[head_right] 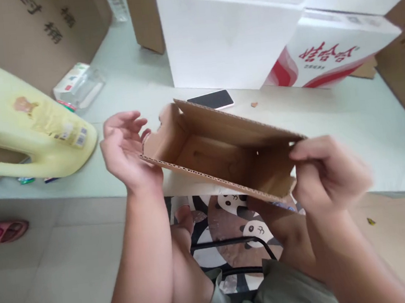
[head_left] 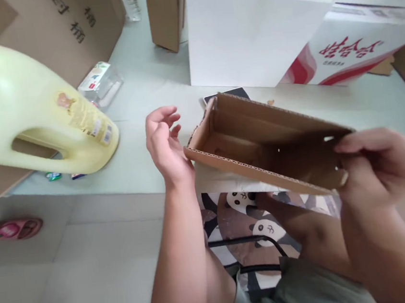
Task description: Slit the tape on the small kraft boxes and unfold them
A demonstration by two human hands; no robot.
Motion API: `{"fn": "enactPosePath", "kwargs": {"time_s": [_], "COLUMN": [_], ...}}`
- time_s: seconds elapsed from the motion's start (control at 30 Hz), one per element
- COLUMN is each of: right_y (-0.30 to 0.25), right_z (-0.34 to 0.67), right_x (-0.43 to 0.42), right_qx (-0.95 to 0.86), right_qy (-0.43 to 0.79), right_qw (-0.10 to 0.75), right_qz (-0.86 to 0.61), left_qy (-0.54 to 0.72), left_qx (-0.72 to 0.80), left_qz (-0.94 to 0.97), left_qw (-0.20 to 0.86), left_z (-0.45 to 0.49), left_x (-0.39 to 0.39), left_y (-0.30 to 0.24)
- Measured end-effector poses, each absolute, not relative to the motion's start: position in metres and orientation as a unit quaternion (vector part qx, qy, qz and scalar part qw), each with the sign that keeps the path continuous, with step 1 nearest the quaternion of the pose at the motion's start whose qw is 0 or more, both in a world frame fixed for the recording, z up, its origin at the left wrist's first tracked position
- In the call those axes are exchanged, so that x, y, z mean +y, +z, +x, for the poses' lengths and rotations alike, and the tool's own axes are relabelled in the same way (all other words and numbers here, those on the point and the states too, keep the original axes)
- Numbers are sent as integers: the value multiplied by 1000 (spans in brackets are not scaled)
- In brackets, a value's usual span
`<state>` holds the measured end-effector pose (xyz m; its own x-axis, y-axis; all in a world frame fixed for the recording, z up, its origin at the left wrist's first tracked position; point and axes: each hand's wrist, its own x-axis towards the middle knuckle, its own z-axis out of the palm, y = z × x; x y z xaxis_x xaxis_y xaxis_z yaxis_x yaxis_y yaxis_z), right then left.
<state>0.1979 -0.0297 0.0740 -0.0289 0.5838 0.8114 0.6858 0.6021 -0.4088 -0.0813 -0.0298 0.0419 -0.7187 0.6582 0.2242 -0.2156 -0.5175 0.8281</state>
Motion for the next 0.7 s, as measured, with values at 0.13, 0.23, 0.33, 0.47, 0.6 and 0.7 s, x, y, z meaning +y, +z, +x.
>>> {"fn": "enactPosePath", "kwargs": {"time_s": [0.13,0.23,0.33,0.47,0.6,0.7], "right_y": [51,33,19,14,11,5], "right_z": [228,237,240,241,246,246], "right_x": [-52,-43,-35,-33,-34,-38], "right_qx": [-723,-712,-711,-731,-750,-737], "right_qy": [-32,50,93,80,109,92], "right_qw": [575,585,572,513,518,527], "right_qz": [-380,-385,-398,-442,-397,-414], "left_qy": [738,709,695,649,632,656], "left_qx": [362,353,355,362,390,391], "left_qz": [475,519,537,613,630,582], "left_qw": [314,321,321,267,228,277], "left_z": [-59,-51,-50,-50,-38,-26], "left_x": [-25,-20,-14,-6,-2,-1], "left_y": [39,39,37,27,23,28]}}
